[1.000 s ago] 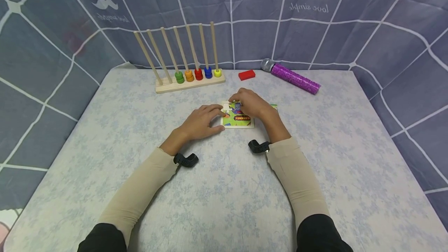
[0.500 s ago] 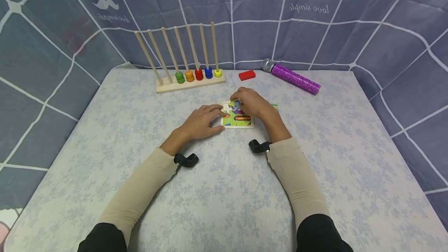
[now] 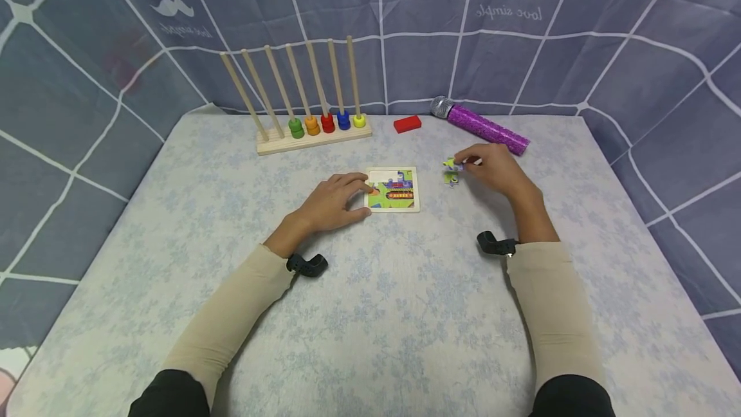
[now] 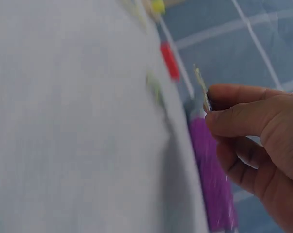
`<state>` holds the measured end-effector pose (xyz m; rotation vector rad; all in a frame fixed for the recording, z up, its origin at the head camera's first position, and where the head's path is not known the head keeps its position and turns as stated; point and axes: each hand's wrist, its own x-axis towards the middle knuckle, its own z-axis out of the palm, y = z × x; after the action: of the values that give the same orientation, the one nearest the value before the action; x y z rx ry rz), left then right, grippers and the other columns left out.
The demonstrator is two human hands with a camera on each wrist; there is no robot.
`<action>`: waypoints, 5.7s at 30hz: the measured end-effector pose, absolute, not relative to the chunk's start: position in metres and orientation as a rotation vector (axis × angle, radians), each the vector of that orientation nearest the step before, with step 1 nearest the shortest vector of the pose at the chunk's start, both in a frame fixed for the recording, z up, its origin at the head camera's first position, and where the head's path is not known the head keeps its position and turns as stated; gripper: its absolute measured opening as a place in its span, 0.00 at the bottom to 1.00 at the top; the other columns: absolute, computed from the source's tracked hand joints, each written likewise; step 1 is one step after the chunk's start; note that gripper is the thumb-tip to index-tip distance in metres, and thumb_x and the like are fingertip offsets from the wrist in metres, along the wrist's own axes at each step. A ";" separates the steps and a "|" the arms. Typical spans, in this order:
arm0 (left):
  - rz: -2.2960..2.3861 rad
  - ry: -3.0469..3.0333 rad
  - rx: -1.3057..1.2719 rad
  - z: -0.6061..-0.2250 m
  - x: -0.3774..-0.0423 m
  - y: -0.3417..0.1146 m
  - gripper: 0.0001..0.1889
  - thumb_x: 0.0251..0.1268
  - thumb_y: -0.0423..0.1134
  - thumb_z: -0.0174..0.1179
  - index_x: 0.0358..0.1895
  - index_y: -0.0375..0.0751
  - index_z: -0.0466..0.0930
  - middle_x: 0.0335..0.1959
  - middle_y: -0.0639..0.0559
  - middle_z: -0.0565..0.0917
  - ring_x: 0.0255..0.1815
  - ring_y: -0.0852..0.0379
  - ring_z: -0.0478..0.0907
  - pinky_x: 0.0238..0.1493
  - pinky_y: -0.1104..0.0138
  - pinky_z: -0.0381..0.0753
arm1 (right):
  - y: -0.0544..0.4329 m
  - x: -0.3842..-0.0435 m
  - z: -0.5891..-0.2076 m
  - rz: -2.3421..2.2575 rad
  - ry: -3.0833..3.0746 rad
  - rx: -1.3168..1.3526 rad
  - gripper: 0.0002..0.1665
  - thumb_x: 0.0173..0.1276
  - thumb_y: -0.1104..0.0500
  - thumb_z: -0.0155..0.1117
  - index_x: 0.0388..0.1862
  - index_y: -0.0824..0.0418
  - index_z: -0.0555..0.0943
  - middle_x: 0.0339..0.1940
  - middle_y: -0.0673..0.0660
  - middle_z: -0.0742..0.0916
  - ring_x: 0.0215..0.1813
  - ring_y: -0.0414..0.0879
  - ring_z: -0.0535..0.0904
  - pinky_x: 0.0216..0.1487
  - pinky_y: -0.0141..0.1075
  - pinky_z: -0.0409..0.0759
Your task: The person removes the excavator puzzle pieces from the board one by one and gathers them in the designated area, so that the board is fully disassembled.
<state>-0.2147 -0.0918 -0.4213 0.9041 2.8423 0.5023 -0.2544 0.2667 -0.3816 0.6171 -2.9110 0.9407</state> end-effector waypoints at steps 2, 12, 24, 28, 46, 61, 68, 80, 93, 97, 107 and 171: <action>0.501 2.846 0.899 -0.422 -0.215 -0.093 0.25 0.73 0.58 0.58 0.68 0.55 0.75 0.77 0.50 0.63 0.75 0.45 0.59 0.67 0.46 0.62 | 0.284 -0.250 -0.388 0.921 -2.923 0.564 0.13 0.69 0.74 0.62 0.49 0.69 0.87 0.47 0.67 0.88 0.50 0.62 0.82 0.52 0.57 0.78; 0.501 2.861 0.895 -0.422 -0.217 -0.096 0.25 0.73 0.58 0.58 0.68 0.54 0.75 0.77 0.50 0.63 0.75 0.45 0.60 0.67 0.46 0.63 | 0.300 -0.246 -0.402 0.894 -2.963 0.539 0.12 0.70 0.73 0.63 0.48 0.69 0.87 0.53 0.67 0.86 0.57 0.65 0.81 0.55 0.57 0.76; 0.507 2.855 0.904 -0.422 -0.217 -0.096 0.25 0.72 0.58 0.58 0.67 0.54 0.76 0.77 0.50 0.64 0.74 0.45 0.61 0.67 0.46 0.63 | 0.297 -0.247 -0.402 0.885 -3.009 0.523 0.14 0.70 0.74 0.59 0.52 0.71 0.85 0.51 0.71 0.86 0.54 0.67 0.80 0.55 0.59 0.75; 0.518 2.850 0.916 -0.423 -0.217 -0.095 0.26 0.73 0.58 0.58 0.68 0.54 0.76 0.77 0.50 0.64 0.74 0.45 0.60 0.67 0.46 0.63 | 0.299 -0.244 -0.399 0.937 -2.972 0.554 0.17 0.69 0.75 0.58 0.55 0.71 0.82 0.54 0.72 0.84 0.54 0.69 0.80 0.54 0.61 0.75; 0.531 2.848 0.912 -0.424 -0.215 -0.091 0.25 0.72 0.58 0.60 0.67 0.55 0.76 0.76 0.50 0.64 0.73 0.44 0.61 0.66 0.44 0.64 | 0.166 -0.269 -0.388 0.542 -3.013 1.060 0.20 0.75 0.72 0.53 0.57 0.60 0.85 0.45 0.62 0.78 0.46 0.57 0.71 0.45 0.50 0.70; 0.509 2.854 0.927 -0.422 -0.213 -0.092 0.24 0.73 0.58 0.59 0.67 0.55 0.76 0.76 0.50 0.64 0.72 0.44 0.63 0.64 0.43 0.66 | 0.162 -0.265 -0.395 0.303 -3.079 1.012 0.22 0.73 0.73 0.54 0.57 0.54 0.84 0.46 0.62 0.78 0.46 0.57 0.73 0.49 0.52 0.74; 0.501 2.848 0.928 -0.422 -0.213 -0.093 0.25 0.73 0.58 0.59 0.67 0.54 0.76 0.77 0.50 0.64 0.73 0.44 0.62 0.64 0.44 0.66 | 0.163 -0.268 -0.397 0.387 -3.084 1.024 0.20 0.73 0.71 0.55 0.56 0.55 0.83 0.46 0.62 0.78 0.46 0.58 0.73 0.51 0.52 0.73; 0.495 2.859 0.945 -0.421 -0.214 -0.094 0.25 0.73 0.58 0.58 0.67 0.54 0.76 0.76 0.50 0.64 0.73 0.44 0.62 0.63 0.44 0.67 | 0.174 -0.272 -0.396 0.653 -3.090 1.034 0.18 0.68 0.60 0.66 0.56 0.58 0.80 0.45 0.60 0.79 0.40 0.53 0.74 0.46 0.50 0.74; 0.479 2.863 0.930 -0.422 -0.213 -0.092 0.25 0.73 0.58 0.59 0.68 0.54 0.76 0.76 0.50 0.64 0.72 0.44 0.62 0.62 0.44 0.67 | 0.180 -0.272 -0.399 0.873 -3.013 1.096 0.19 0.65 0.66 0.70 0.54 0.61 0.80 0.46 0.62 0.80 0.45 0.56 0.77 0.49 0.51 0.74; 0.483 2.865 0.928 -0.422 -0.213 -0.092 0.25 0.73 0.58 0.59 0.68 0.55 0.76 0.77 0.50 0.64 0.73 0.44 0.62 0.63 0.44 0.67 | 0.180 -0.273 -0.397 0.878 -2.998 1.077 0.20 0.63 0.65 0.70 0.54 0.61 0.80 0.48 0.63 0.80 0.48 0.57 0.76 0.51 0.52 0.74; 0.483 2.858 0.940 -0.421 -0.214 -0.092 0.25 0.73 0.58 0.59 0.68 0.54 0.75 0.77 0.50 0.64 0.73 0.44 0.62 0.63 0.44 0.66 | 0.210 -0.263 -0.380 1.032 -2.949 0.923 0.22 0.65 0.69 0.68 0.59 0.65 0.82 0.48 0.63 0.78 0.50 0.58 0.75 0.52 0.54 0.74; 0.551 2.851 0.924 -0.424 -0.218 -0.094 0.25 0.72 0.58 0.59 0.66 0.54 0.75 0.76 0.51 0.65 0.72 0.46 0.62 0.64 0.46 0.64 | 0.322 -0.236 -0.383 1.044 -3.135 0.341 0.32 0.76 0.59 0.61 0.73 0.70 0.65 0.67 0.76 0.66 0.63 0.74 0.68 0.59 0.66 0.67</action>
<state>-0.2179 -0.0938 -0.4239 0.9239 2.8507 0.5508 -0.2357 0.3223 -0.3834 0.3407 -3.1353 1.0443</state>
